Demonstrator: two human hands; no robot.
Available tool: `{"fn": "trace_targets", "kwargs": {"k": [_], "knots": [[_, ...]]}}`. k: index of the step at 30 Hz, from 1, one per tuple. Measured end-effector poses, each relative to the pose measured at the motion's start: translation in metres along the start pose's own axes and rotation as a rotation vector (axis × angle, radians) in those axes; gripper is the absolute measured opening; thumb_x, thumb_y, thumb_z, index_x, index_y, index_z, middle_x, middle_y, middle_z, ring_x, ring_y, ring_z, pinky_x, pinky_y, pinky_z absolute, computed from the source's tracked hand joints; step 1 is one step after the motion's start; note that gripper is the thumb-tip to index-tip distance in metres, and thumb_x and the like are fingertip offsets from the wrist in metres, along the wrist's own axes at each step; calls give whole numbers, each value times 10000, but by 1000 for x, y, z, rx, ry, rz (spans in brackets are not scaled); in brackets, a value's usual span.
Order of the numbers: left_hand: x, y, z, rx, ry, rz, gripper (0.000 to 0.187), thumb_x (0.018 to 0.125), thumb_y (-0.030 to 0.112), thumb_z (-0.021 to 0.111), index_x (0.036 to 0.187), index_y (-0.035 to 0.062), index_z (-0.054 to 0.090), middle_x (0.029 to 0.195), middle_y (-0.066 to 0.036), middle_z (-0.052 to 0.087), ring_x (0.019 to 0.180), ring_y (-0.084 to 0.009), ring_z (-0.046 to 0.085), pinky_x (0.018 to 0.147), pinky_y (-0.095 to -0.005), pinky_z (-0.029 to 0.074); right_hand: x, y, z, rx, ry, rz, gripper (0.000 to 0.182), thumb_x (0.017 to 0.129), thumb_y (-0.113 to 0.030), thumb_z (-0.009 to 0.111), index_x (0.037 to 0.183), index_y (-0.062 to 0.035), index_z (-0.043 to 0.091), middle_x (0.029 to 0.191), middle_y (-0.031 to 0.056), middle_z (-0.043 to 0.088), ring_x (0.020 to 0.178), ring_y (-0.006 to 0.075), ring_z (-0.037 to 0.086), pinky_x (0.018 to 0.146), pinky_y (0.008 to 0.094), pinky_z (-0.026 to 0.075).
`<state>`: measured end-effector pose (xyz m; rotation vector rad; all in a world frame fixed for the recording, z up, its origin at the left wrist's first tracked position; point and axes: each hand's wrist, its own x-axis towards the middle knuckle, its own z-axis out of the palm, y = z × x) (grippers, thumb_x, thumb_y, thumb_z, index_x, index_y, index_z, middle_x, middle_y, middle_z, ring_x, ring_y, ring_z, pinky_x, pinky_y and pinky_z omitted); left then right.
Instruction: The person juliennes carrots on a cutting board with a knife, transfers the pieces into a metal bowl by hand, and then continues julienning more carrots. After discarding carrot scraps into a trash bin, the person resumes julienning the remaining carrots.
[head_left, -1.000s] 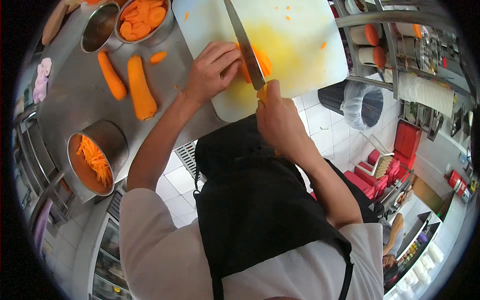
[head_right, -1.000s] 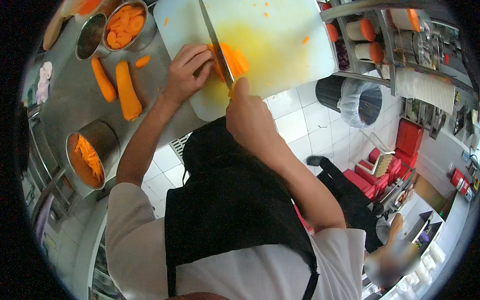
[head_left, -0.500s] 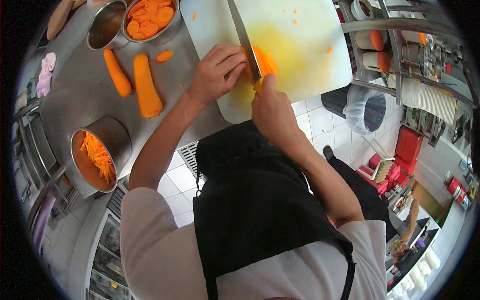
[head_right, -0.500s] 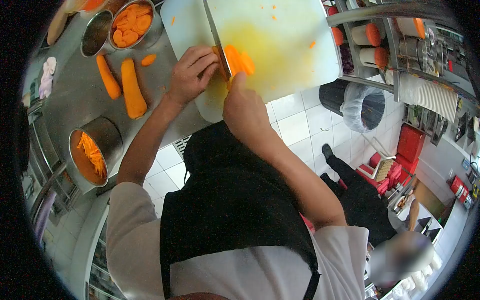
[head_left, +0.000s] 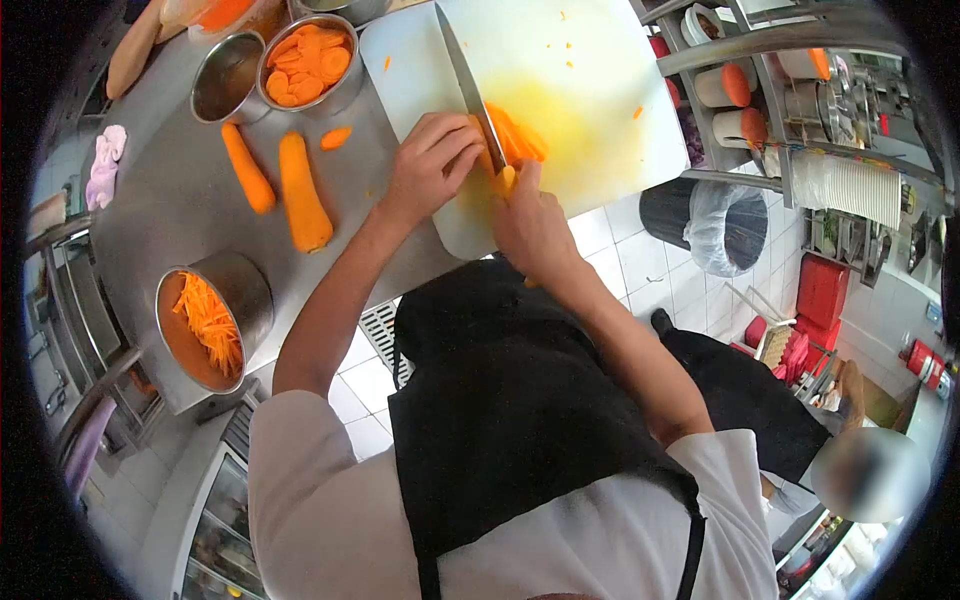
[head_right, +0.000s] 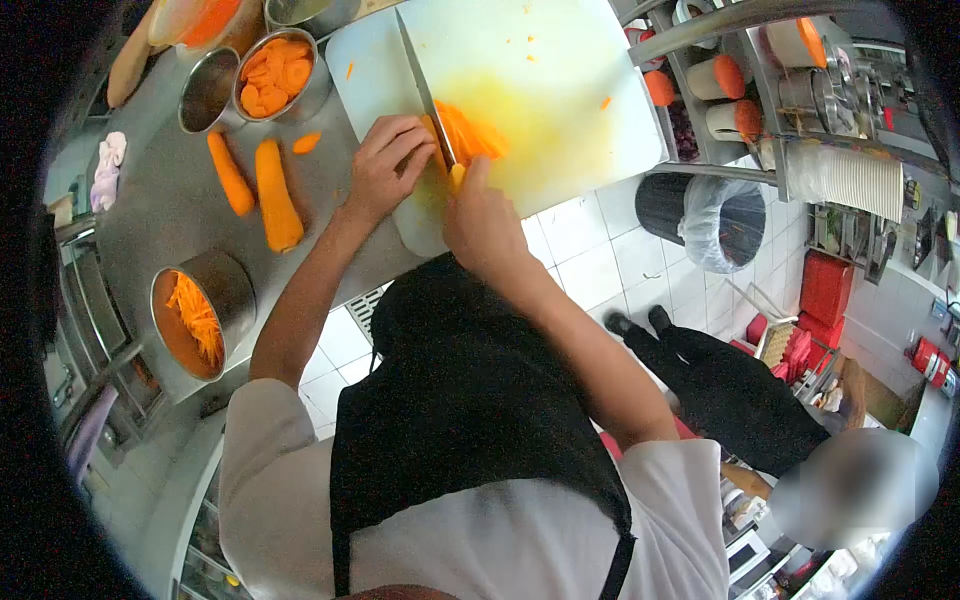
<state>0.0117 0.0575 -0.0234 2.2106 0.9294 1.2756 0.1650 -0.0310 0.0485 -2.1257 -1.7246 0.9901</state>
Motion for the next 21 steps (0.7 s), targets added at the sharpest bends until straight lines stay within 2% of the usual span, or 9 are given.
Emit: {"fn": "trace_targets", "kwargs": {"k": [3,6,15,21], "knots": [[0,-1,0,-7,4,0,156,822,25,767,960,25,694,1028,-93,676,933,-293,652,806,-370,550,-7,-2,-8,56,79,-39,413,951,-132,605,1245,25,362,763,343,651,782,543,655,718,614,515],[1,3,-1,-9,3,-12,159,814,11,766,955,22,693,1019,-94,677,931,-293,652,803,-373,548,-12,-5,-22,72,59,-73,421,949,-139,617,1250,17,368,756,351,642,773,557,643,716,629,502],[1,3,1,5,19,1,197,787,-13,774,959,17,682,1023,-104,678,923,-302,654,796,-375,547,-19,-20,-50,30,-19,-124,285,951,-121,590,1098,16,388,729,359,618,757,584,621,710,649,492],[0,1,0,4,11,6,206,783,-19,774,963,9,678,1029,-106,677,924,-305,656,792,-375,547,-18,-22,-52,-3,-15,-156,288,951,-110,584,1095,42,387,713,353,619,717,561,637,658,633,514]]}}
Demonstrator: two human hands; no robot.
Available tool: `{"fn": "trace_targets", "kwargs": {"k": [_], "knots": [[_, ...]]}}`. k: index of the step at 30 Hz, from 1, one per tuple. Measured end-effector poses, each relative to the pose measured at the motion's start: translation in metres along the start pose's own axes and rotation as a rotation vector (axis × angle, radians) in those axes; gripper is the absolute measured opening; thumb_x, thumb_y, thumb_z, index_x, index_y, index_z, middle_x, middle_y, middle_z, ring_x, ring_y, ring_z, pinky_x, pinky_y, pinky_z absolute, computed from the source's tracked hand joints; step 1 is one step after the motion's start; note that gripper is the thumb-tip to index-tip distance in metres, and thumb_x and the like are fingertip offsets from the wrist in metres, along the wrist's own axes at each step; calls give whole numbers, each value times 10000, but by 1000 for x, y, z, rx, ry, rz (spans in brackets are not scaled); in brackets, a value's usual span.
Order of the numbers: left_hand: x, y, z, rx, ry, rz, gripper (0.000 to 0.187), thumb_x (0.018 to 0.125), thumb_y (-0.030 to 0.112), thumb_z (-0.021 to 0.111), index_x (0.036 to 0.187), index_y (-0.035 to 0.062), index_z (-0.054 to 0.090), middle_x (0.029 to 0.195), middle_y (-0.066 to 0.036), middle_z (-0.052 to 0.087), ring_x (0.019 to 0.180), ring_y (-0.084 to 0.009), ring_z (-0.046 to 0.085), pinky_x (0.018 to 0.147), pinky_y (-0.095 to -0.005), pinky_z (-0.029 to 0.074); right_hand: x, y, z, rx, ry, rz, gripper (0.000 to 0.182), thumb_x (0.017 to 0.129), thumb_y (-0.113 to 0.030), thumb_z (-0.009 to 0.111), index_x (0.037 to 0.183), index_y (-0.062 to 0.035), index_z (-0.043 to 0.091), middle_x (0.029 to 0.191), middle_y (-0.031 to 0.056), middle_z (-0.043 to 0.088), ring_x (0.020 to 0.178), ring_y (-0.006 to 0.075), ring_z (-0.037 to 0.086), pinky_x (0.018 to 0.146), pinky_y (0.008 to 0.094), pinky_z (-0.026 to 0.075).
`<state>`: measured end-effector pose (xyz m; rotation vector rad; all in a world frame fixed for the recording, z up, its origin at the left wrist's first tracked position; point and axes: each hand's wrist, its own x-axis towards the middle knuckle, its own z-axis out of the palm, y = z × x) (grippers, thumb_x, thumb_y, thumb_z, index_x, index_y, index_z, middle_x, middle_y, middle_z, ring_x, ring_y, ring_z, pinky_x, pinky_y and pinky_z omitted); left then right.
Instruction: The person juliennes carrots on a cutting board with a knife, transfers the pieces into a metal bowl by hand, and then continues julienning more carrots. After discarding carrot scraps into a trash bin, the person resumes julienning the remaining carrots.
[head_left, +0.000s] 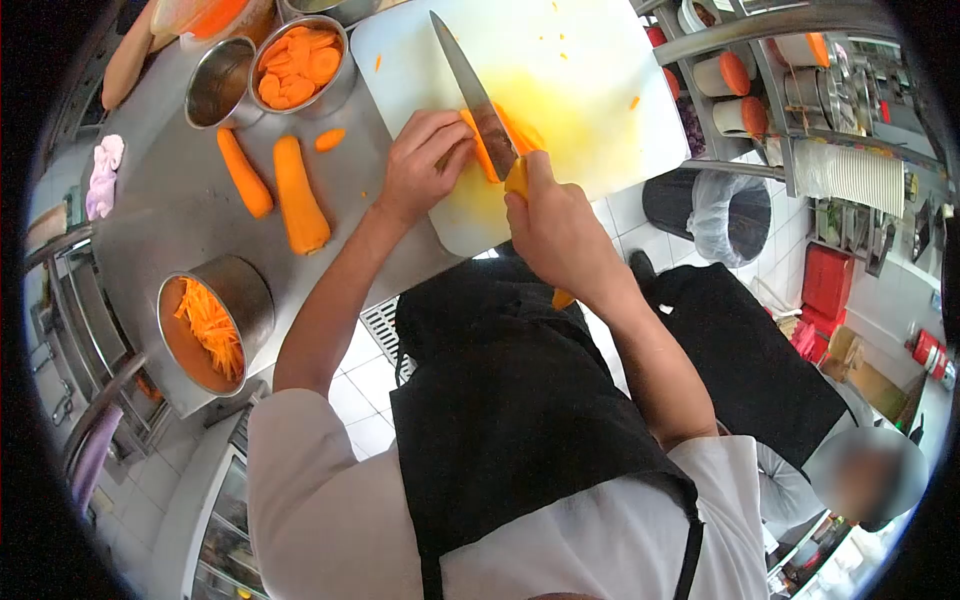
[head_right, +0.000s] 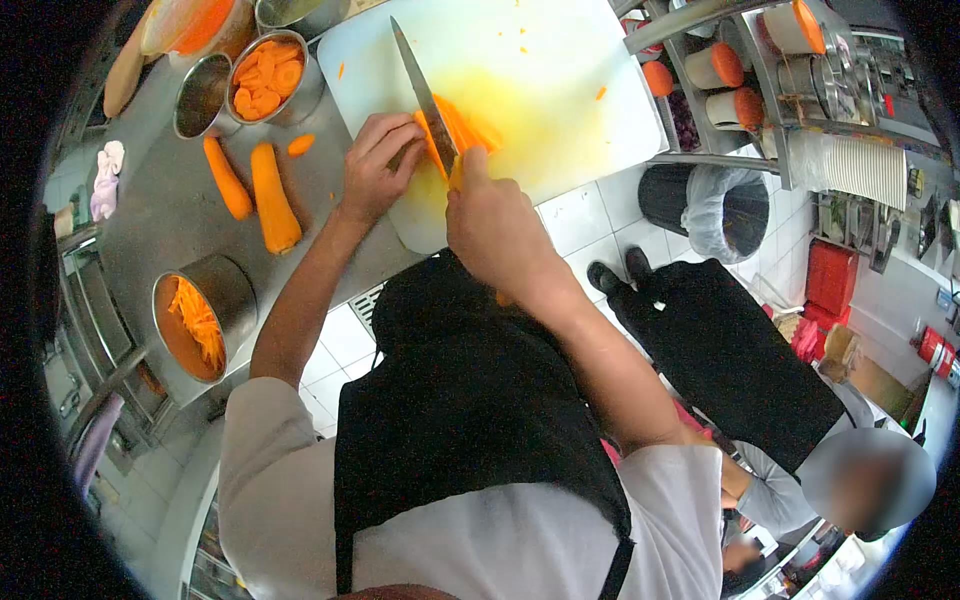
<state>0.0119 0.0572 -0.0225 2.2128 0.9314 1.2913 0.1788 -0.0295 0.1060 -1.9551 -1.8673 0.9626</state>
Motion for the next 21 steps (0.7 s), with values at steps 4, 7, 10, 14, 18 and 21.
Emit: {"fn": "trace_targets", "kwargs": {"k": [4,7,10,14,18,21], "knots": [[1,2,0,-4,3,-10,198,785,-15,775,957,7,678,1018,-107,680,918,-305,658,788,-374,549,0,-1,3,-12,-13,9,294,953,-114,586,1088,55,385,693,346,620,694,551,643,639,621,523],[3,3,-1,-9,9,-10,190,789,-11,774,953,6,680,1010,-109,681,912,-305,659,783,-375,550,0,-1,6,-29,-7,30,289,958,-117,585,1080,53,386,691,344,624,695,547,648,640,618,526],[2,2,0,-9,9,-19,186,792,-10,772,953,7,680,1013,-111,682,910,-305,660,781,-374,551,-1,0,8,-26,-24,65,279,962,-117,582,1081,44,387,701,345,630,704,548,650,646,623,522],[1,2,1,-11,17,-13,181,796,-10,768,954,8,681,1019,-110,684,910,-304,661,781,-373,551,-2,1,12,-24,-51,126,267,965,-111,574,1085,37,387,716,350,634,722,557,646,666,638,510],[0,2,2,-13,10,-15,185,799,-10,765,963,15,683,1017,-106,685,913,-302,662,783,-370,555,-1,0,10,-9,-57,128,250,968,-107,565,1073,38,390,727,355,634,740,564,640,696,648,501],[1,1,0,-3,5,-25,191,798,-9,764,969,21,683,1013,-101,685,915,-299,662,786,-368,559,1,3,13,-10,-36,90,240,970,-107,563,1062,36,394,728,356,632,740,566,635,702,650,494]]}}
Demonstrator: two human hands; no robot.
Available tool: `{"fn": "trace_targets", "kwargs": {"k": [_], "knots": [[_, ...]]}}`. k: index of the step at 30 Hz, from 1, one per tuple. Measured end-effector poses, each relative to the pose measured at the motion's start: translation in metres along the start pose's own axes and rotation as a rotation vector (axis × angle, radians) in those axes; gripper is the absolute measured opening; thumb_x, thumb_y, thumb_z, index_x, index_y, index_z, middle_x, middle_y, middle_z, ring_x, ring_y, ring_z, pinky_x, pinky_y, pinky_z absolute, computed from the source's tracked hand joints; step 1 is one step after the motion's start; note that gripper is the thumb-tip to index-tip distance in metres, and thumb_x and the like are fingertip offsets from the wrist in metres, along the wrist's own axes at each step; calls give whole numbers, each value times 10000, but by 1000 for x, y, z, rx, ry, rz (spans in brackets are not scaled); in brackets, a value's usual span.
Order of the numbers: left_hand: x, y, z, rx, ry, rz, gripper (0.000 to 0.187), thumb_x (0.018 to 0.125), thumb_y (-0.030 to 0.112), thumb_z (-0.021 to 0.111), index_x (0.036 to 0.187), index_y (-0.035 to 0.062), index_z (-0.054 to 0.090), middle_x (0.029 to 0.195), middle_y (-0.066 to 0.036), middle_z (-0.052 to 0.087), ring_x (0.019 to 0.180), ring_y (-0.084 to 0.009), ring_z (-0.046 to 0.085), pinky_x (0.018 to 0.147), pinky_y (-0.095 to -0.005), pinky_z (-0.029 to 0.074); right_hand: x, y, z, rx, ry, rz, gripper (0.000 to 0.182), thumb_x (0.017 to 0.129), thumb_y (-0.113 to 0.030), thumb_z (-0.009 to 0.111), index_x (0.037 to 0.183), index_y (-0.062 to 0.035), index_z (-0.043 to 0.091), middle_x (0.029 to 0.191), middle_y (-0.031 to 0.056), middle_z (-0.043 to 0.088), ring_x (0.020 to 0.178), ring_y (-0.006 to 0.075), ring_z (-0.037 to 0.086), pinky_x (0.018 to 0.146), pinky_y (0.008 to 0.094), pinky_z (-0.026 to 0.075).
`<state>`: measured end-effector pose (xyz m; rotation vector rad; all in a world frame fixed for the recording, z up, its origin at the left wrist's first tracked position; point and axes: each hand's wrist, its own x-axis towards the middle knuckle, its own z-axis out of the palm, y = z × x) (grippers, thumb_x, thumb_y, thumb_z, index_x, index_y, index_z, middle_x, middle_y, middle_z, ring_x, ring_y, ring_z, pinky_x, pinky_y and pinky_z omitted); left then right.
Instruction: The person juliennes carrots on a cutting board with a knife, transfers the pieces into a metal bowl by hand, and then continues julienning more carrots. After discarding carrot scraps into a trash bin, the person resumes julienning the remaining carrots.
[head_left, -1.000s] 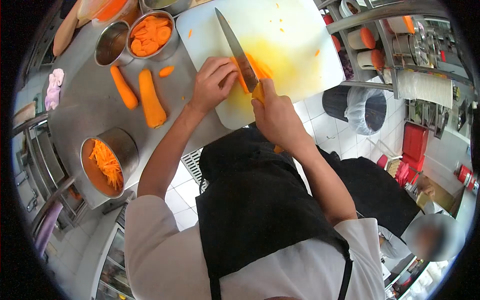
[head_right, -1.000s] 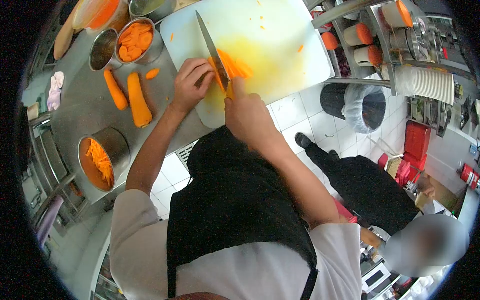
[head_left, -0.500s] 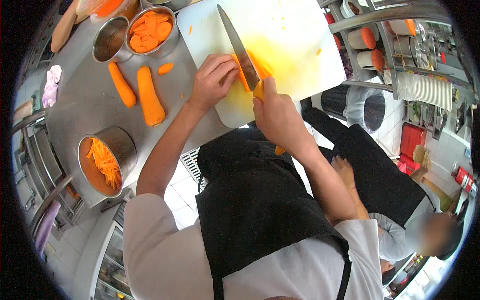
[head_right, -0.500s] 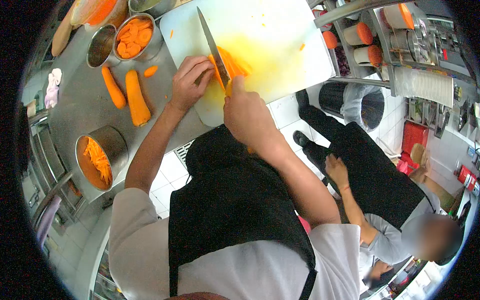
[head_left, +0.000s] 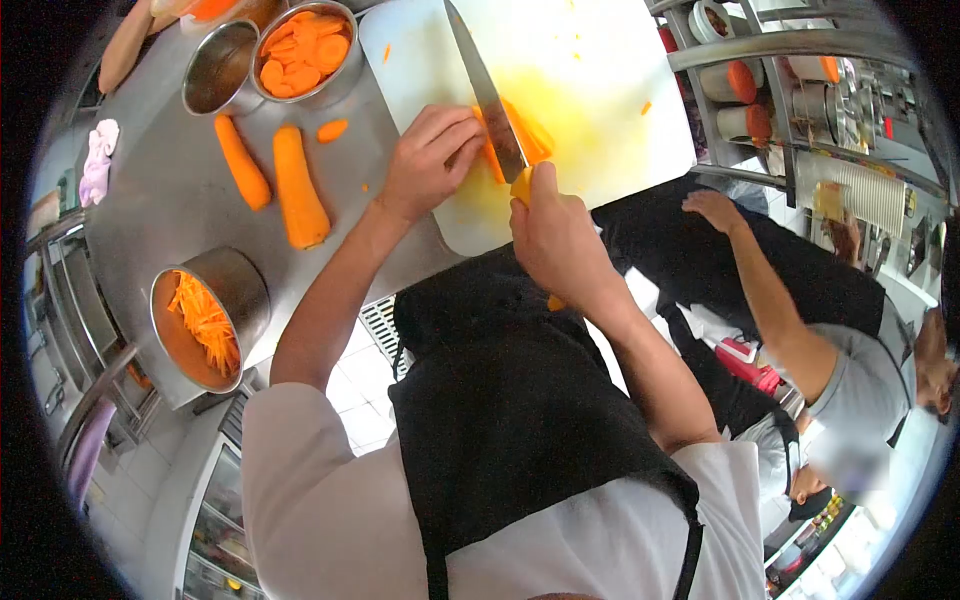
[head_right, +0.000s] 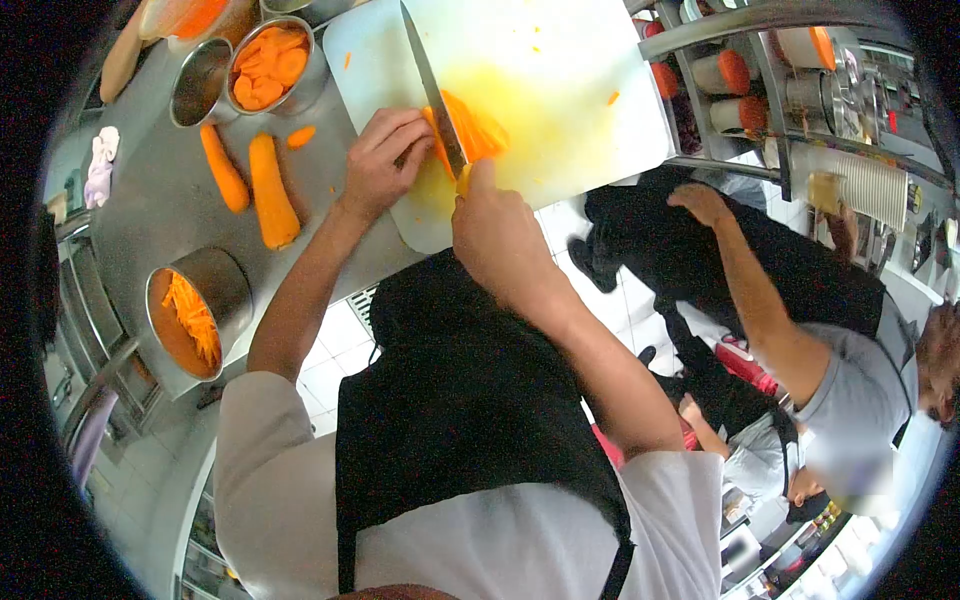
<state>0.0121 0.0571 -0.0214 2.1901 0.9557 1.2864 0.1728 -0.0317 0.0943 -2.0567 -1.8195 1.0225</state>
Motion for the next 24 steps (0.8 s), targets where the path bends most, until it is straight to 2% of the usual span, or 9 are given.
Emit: {"fn": "trace_targets", "kwargs": {"k": [12,15,18,24], "knots": [[-2,1,0,6,16,-21,205,792,-5,770,976,22,684,1017,-98,683,942,-301,668,816,-367,566,15,4,15,-48,13,10,231,969,-112,556,1063,26,396,718,325,639,713,532,647,661,625,502],[-4,0,-1,14,24,-25,206,796,-3,769,983,20,685,1023,-101,683,946,-303,669,821,-370,567,15,4,24,-44,52,-13,281,956,-97,582,1092,38,377,689,335,612,711,555,619,652,624,476],[-5,-2,1,3,33,-23,199,806,2,770,988,15,689,1034,-106,687,944,-300,675,816,-369,568,18,0,23,-139,25,23,220,955,-83,540,1073,27,391,710,301,650,705,493,669,641,600,521],[-6,-3,1,-23,46,0,176,824,24,770,983,14,694,1032,-101,680,937,-305,668,814,-379,565,28,10,37,-185,39,-4,241,929,-61,540,1094,29,389,705,299,651,700,501,668,646,588,534]]}}
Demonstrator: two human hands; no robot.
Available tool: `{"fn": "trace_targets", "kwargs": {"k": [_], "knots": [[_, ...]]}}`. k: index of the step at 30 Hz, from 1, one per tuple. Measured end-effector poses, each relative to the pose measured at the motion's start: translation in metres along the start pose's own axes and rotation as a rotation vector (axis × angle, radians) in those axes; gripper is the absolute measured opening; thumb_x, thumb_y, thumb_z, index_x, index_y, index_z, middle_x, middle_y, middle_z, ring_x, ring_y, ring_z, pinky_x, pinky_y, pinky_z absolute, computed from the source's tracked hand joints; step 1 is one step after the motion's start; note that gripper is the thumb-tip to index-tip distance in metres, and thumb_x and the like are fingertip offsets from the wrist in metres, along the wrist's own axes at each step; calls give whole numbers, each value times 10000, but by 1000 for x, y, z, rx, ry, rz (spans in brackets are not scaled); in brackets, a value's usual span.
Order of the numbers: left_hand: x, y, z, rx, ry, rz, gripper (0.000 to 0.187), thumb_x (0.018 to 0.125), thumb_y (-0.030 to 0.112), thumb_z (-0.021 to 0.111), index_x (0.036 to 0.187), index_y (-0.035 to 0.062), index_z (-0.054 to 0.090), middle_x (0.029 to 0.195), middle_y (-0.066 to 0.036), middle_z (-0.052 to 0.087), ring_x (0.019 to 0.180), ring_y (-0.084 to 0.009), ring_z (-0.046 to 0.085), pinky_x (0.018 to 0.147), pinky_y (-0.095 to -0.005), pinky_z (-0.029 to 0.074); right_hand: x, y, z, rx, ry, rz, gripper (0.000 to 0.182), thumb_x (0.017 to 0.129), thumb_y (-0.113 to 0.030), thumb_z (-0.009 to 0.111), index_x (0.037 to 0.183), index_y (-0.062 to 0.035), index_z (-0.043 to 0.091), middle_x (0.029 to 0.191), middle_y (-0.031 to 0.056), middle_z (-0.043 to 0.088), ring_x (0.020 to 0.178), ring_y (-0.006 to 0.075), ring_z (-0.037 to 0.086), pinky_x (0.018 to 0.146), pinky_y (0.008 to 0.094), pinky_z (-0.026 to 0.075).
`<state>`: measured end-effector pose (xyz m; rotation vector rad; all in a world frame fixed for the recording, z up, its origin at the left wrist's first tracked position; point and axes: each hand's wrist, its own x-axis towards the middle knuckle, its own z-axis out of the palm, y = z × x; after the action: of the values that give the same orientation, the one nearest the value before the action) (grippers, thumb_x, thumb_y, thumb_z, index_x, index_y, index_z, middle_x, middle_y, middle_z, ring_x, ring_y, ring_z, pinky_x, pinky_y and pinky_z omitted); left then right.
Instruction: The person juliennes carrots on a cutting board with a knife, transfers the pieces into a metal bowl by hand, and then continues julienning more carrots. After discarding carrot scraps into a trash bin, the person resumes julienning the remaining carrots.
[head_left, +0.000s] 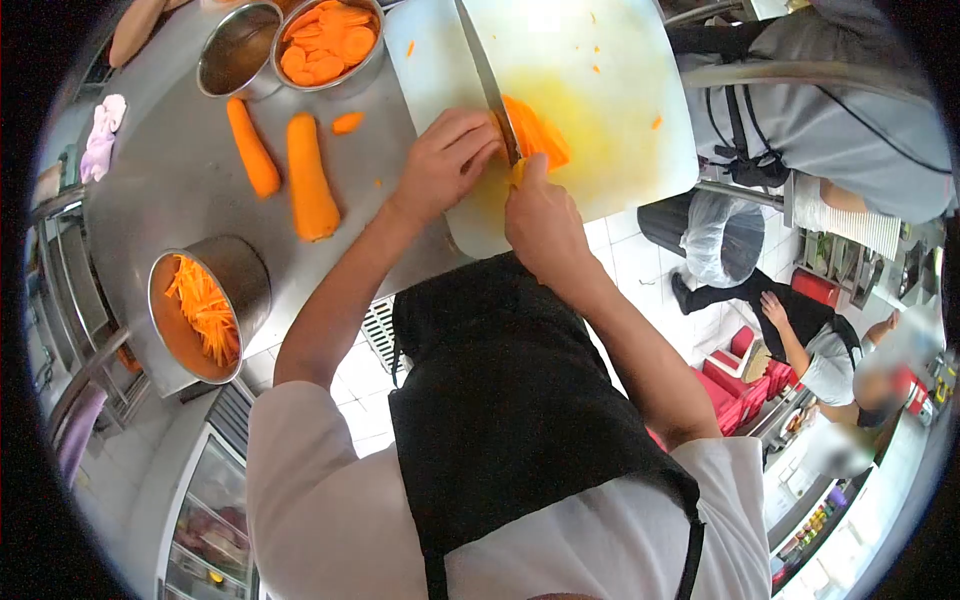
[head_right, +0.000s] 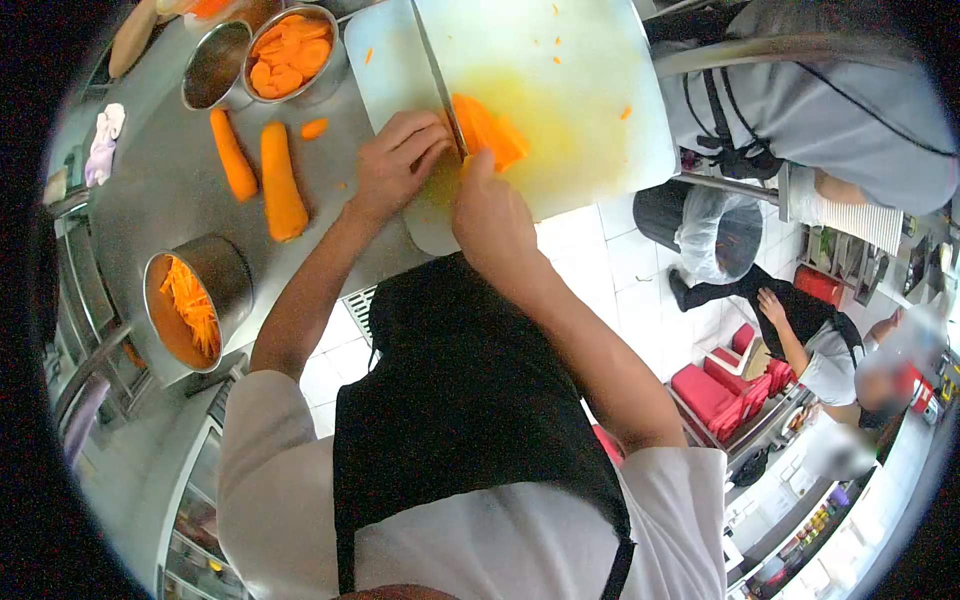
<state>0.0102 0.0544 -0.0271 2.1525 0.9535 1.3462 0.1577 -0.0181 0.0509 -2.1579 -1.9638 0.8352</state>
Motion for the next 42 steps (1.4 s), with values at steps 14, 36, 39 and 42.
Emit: {"fn": "trace_targets", "kwargs": {"k": [14,36,39,42], "knots": [[-2,4,1,29,89,-48,155,837,-5,738,987,7,699,1038,-108,681,949,-300,661,809,-371,550,-13,9,-16,285,150,-72,525,951,-138,634,1359,38,356,750,322,653,728,534,652,651,566,523],[16,22,-31,344,-460,-273,490,831,190,772,1274,37,631,1229,-140,579,1099,-337,595,957,-424,488,-9,134,-66,86,300,-5,403,907,-229,700,1192,-8,518,830,287,703,819,469,698,752,534,552],[19,21,-32,262,-468,-368,468,836,176,780,1256,28,637,1169,-143,603,989,-312,643,885,-395,524,-7,135,-66,36,335,-3,413,888,-215,720,1185,-29,502,822,269,706,799,460,700,739,531,551],[23,20,-32,190,-480,-474,414,859,168,786,1222,18,653,1065,-129,639,900,-258,673,823,-349,542,-3,143,-56,19,369,-14,418,876,-199,728,1182,-40,492,814,263,703,785,459,696,729,530,547]]}}
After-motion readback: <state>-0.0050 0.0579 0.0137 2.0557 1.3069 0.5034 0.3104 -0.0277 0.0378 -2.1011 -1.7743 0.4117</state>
